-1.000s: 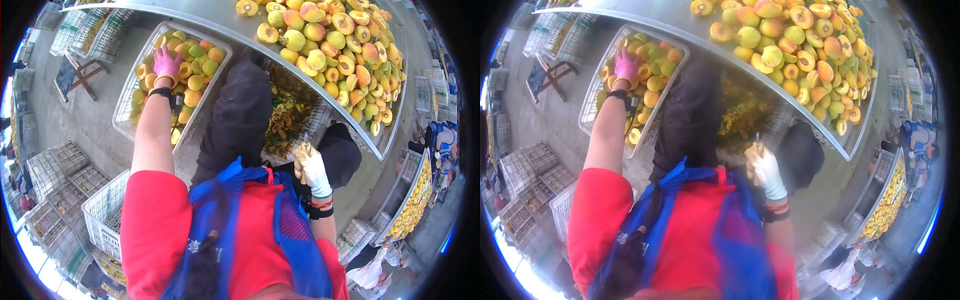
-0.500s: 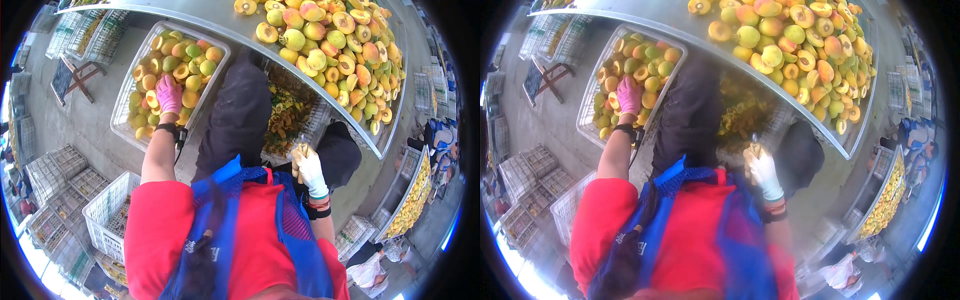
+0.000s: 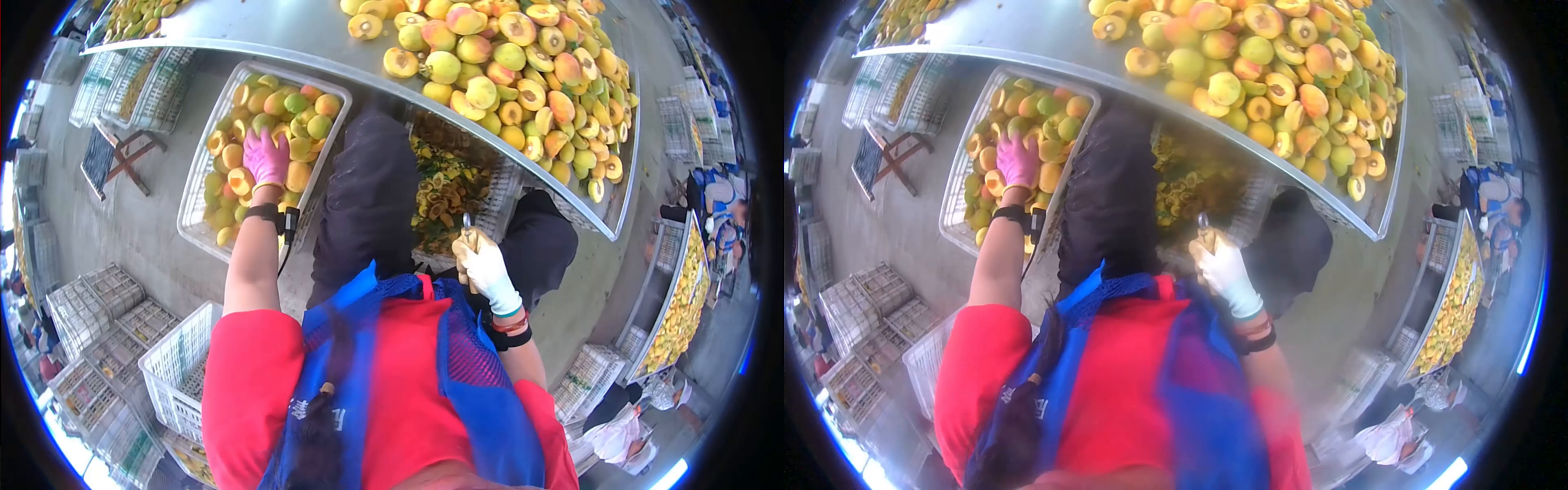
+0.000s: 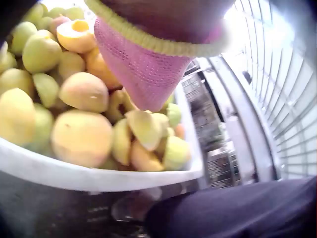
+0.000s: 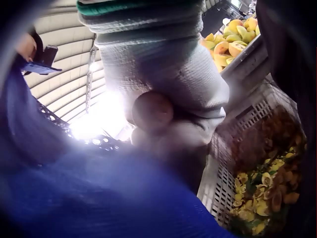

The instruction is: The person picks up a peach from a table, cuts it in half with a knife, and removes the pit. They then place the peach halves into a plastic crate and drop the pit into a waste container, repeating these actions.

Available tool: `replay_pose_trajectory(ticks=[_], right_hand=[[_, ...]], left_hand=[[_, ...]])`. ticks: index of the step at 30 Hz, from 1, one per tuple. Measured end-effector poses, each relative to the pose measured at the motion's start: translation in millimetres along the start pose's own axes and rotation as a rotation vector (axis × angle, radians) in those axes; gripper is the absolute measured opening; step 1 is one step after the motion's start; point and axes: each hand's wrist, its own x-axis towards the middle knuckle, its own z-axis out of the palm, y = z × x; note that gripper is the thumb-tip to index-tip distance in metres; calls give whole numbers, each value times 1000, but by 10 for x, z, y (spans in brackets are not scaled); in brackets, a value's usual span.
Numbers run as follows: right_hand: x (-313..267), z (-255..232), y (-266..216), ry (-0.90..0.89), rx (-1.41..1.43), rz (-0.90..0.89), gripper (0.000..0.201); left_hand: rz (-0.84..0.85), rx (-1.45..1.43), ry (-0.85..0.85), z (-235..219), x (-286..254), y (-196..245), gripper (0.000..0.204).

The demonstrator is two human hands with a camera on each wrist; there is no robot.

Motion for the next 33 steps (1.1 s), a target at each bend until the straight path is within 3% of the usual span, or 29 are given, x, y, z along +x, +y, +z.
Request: replay_pose_trajectory(ticks=[3,5,7,9,12,15,17,19,22,23,24,27,30,33], right_hand=[[-34,-70,26,41,14,3,13],[-41,-74,5,35,30,3,13],[-26,-52,-17,21,47,-23,13],[-2,-36,15,8,68,-69,13],[-16,-7,-20,-3,111,-109,12],[-13,-51,82,-10,94,-192,14],[-17,-64,102,-15,101,-196,16],[1,-95,161,6,-77,-346,17],[-12,-152,168,84,-408,-682,19],[-15,-162,151,75,-414,-709,19],[-18,-173,135,66,-419,-737,20],[-105,-137,-26,48,-382,-762,19],[-310,-35,-269,76,-358,-740,20],[-315,-23,-249,192,-472,-966,20]], left_hand=[[314,-297,486,-696,415,789,34],[370,-409,364,-1074,580,1349,34],[473,-349,239,-1105,788,1740,44],[441,-163,-62,-1223,894,2161,44],[331,-140,-730,-1229,1139,2487,52],[427,-207,-639,-1084,1163,2508,56],[505,-449,-602,-1039,1119,2463,53],[549,-708,-584,-1169,950,2452,52],[454,-871,-700,-1543,677,2473,47],[444,-930,-716,-1643,589,2474,45],[553,-1060,-728,-1733,490,2474,42],[484,-1476,-1010,-1962,43,2453,38],[408,-1570,-1026,-2011,-397,2424,33],[344,-1675,-1056,-2055,-775,2477,42]])
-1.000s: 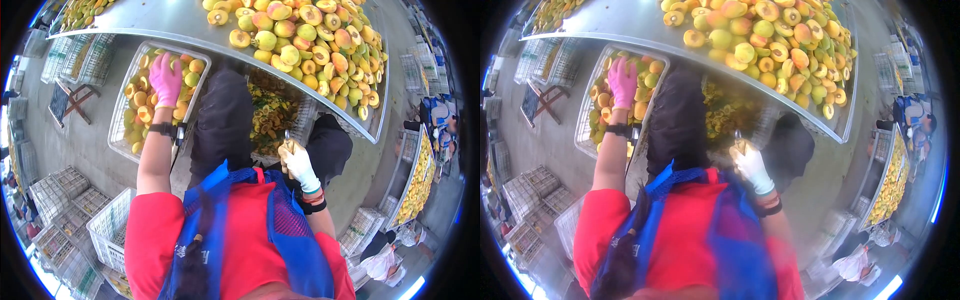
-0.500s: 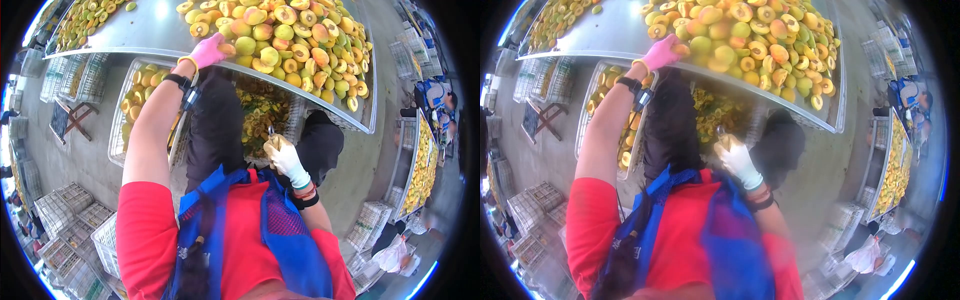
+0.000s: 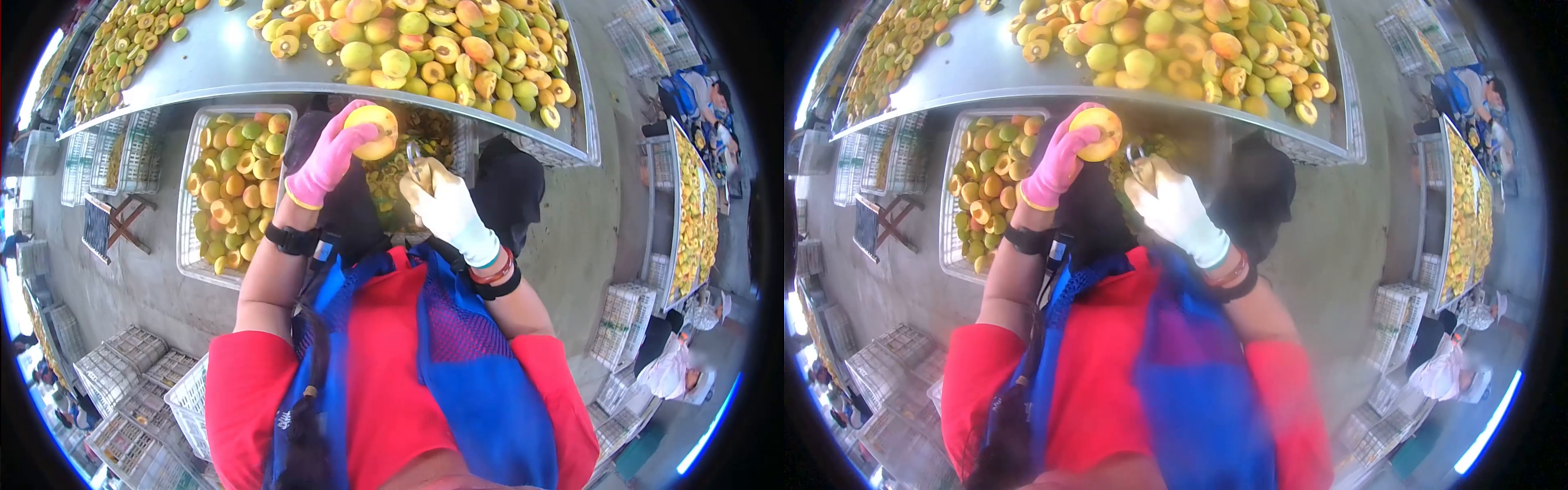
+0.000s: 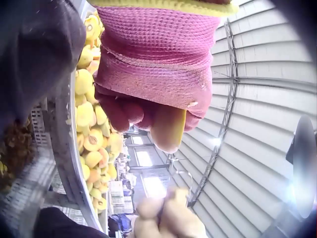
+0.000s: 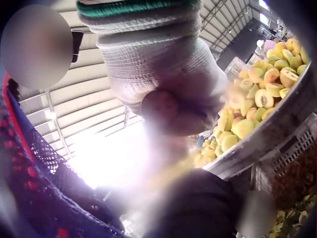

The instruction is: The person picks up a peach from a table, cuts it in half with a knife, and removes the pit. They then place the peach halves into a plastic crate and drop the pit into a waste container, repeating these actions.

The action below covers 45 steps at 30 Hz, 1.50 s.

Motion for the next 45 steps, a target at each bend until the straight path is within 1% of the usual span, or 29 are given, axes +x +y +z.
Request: replay_pose_trajectory(ticks=[3,5,6,7,9,10,12,15,18,19,21,22,24,25,28,30,31,32,34,35,36,38,39,41,43,44,45], right_hand=[[-56,13,-73,38,53,22,22],[-104,47,-80,55,113,44,24],[-117,42,-140,46,182,130,23],[-106,23,-247,43,249,216,23],[-92,-96,-506,0,445,539,23],[-109,-109,-518,-27,540,574,21],[-130,-122,-523,-85,733,641,18],[-143,-105,-489,-76,670,562,15],[-148,-71,-449,-25,516,485,13],[-159,-63,-438,-26,566,483,13],[-178,-59,-418,-30,666,478,12],[-187,-57,-414,-51,663,487,12],[-211,-56,-408,-93,660,507,12],[-219,-71,-420,-121,744,549,12],[-249,-130,-419,-235,1030,660,13],[-281,-166,-340,-368,1263,715,14],[-291,-173,-333,-398,1268,688,14],[-296,-171,-321,-395,1197,692,13],[-256,-164,-400,-291,985,737,13],[-256,-154,-366,-296,926,705,13],[-241,-166,-368,-348,982,722,13],[-242,-216,-380,-442,1091,763,13],[-278,-209,-326,-494,1262,733,14],[-299,-165,-262,-433,1267,728,15],[-292,-160,-244,-401,1276,723,14],[-265,-161,-251,-393,1202,716,16],[-247,-150,-272,-383,1130,710,19]], left_hand=[[-2,-182,-59,260,-116,-24,47],[27,-188,-64,417,-177,-30,48],[42,-191,-67,492,-201,-19,49],[59,-166,-57,540,-210,-21,45],[88,-125,-51,568,-216,-25,41],[102,-105,-47,578,-225,-31,39],[164,-103,28,694,-258,-73,40],[250,-79,115,834,-276,-122,38],[327,-44,167,903,-285,-197,33],[353,-30,180,916,-286,-211,32],[340,46,191,948,-303,-186,38],[332,85,197,957,-315,-170,42],[289,75,168,917,-317,-178,42],[268,70,153,903,-314,-186,42],[222,-69,92,879,-325,-210,30],[286,-55,43,894,-333,-203,31],[336,-77,-30,878,-317,-212,32],[279,-121,-53,861,-318,-209,34],[336,1,-34,851,-312,-208,33],[321,96,-66,789,-318,-238,44],[362,194,-65,771,-311,-248,41],[378,257,-136,711,-283,-277,39],[324,195,-157,720,-280,-270,38],[221,73,-190,749,-280,-245,36],[156,-63,-101,814,-292,-246,35],[128,-132,-61,846,-263,-233,34],[98,-250,25,870,-242,-192,33]])
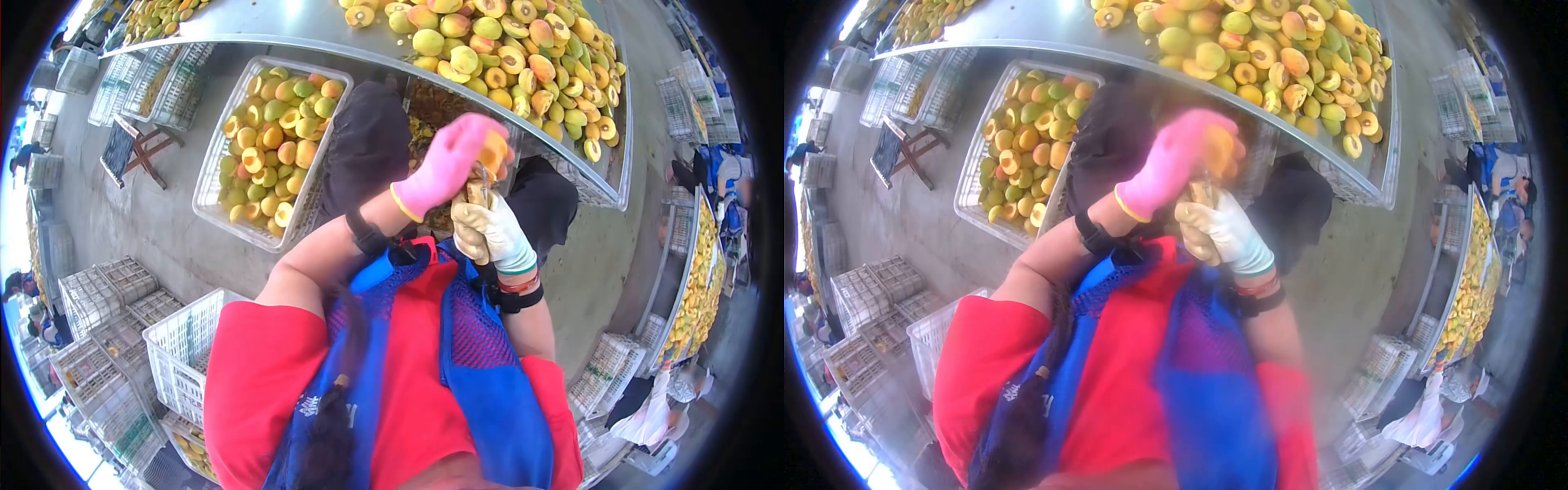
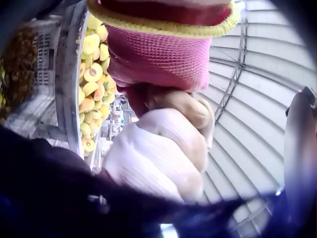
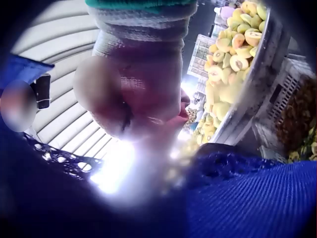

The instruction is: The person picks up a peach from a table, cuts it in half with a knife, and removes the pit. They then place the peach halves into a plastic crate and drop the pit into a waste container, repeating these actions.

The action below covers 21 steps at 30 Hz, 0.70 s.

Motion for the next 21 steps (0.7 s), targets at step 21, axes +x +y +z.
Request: replay_pose_trajectory(ticks=[21], right_hand=[[456,-437,280,390,-158,163,22]], left_hand=[[-212,1534,1091,-4396,-209,-65,74]])
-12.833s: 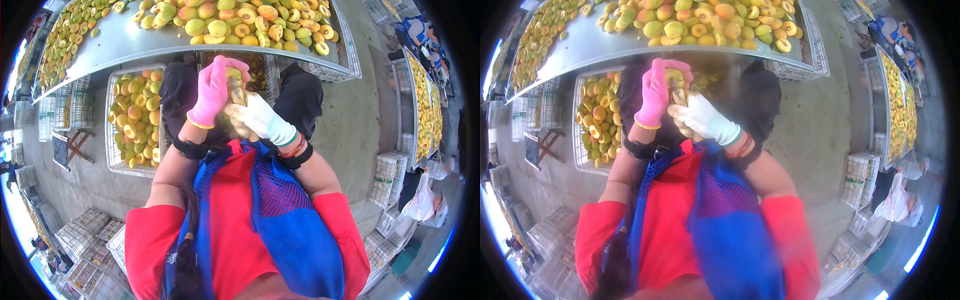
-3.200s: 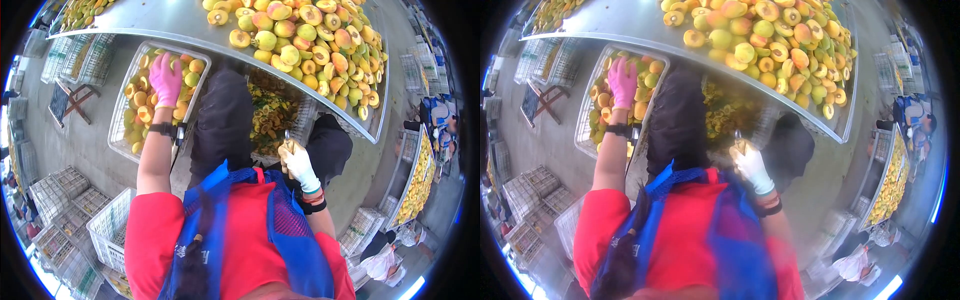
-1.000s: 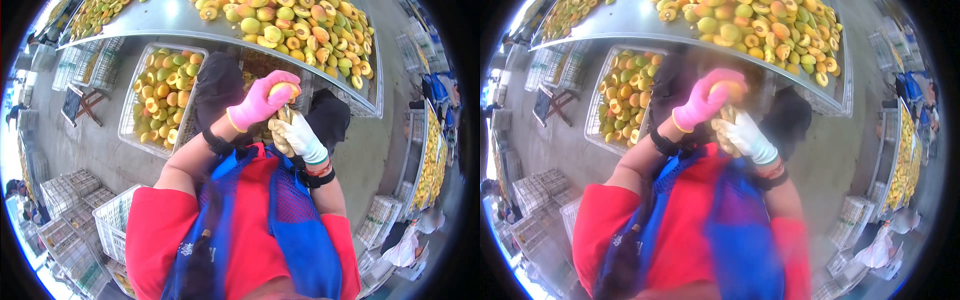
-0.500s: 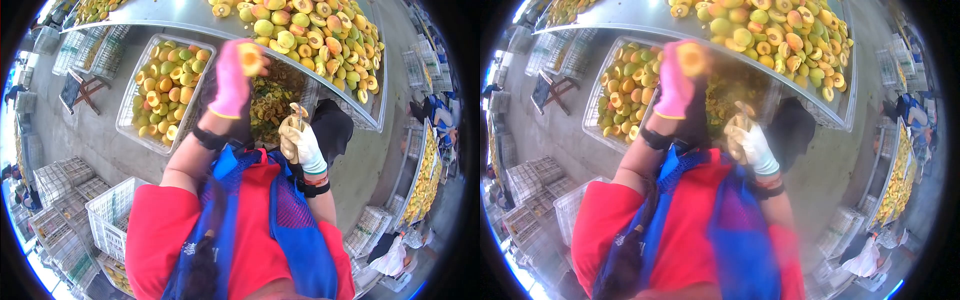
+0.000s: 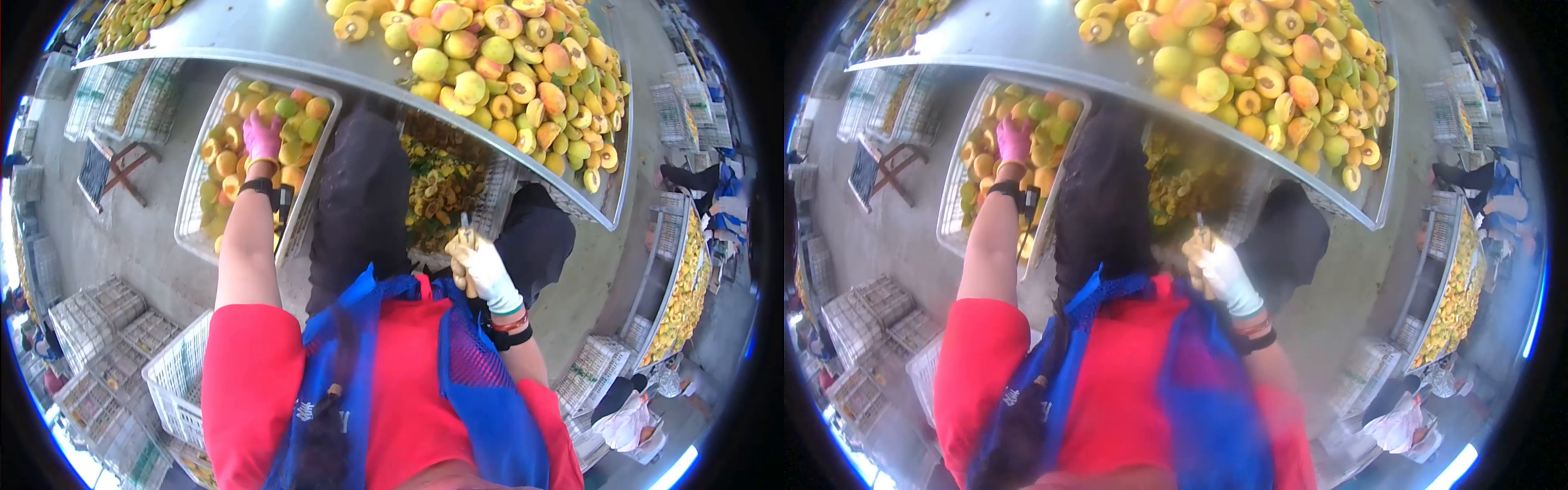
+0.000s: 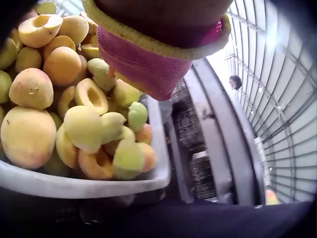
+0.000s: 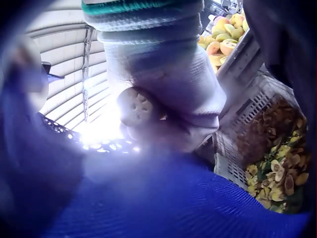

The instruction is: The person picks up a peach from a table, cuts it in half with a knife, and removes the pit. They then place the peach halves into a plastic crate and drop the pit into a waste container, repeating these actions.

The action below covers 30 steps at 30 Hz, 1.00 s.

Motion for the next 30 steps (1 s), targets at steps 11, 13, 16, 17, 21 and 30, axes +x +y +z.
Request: replay_pose_trajectory(ticks=[11,13,16,17,21,30], right_hand=[[222,26,-54,23,-116,34,15],[207,47,-100,37,-164,6,16],[197,59,-118,47,-195,-1,18],[198,58,-122,48,-200,-4,18],[135,80,-193,19,-185,-54,19],[7,-49,-153,109,-375,-123,27]], left_hand=[[87,207,2,-336,3,566,63],[307,21,239,-645,28,1012,51],[657,-174,431,-889,55,1782,42],[705,-204,385,-851,173,1993,44],[743,31,67,-531,599,2533,51],[526,114,-419,48,662,2655,64]])
